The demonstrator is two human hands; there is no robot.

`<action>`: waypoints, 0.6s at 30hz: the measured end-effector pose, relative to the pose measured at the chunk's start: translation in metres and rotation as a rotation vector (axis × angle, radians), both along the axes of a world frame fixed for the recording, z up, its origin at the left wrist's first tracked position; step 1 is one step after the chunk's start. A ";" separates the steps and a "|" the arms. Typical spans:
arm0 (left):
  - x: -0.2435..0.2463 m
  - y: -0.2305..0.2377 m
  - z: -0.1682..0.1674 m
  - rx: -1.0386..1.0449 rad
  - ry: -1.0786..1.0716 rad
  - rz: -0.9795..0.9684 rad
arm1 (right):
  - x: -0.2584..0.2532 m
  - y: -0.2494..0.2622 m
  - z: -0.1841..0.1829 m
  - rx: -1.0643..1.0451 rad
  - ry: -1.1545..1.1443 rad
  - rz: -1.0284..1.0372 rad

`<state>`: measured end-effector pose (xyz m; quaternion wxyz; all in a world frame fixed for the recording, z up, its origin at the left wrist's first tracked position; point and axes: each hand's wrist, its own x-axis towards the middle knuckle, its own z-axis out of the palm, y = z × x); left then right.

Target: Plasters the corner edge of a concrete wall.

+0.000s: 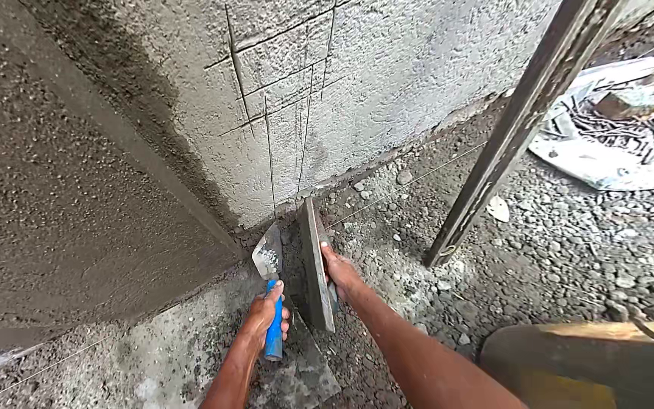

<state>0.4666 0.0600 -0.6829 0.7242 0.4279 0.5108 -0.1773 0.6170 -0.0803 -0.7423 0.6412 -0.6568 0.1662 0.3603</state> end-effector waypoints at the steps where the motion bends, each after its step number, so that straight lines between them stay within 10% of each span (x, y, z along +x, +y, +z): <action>1: 0.001 0.002 -0.003 -0.017 -0.013 -0.008 | 0.004 0.004 -0.003 0.000 0.008 0.010; 8: -0.019 0.030 -0.024 0.104 -0.029 -0.253 | -0.002 0.007 -0.014 -0.037 0.045 0.115; 13: -0.123 0.044 0.030 0.285 0.064 -0.536 | -0.075 -0.051 0.029 -0.012 0.049 0.368; 18: -0.156 0.044 0.044 0.498 0.208 -0.598 | -0.115 -0.083 0.030 0.023 0.024 0.017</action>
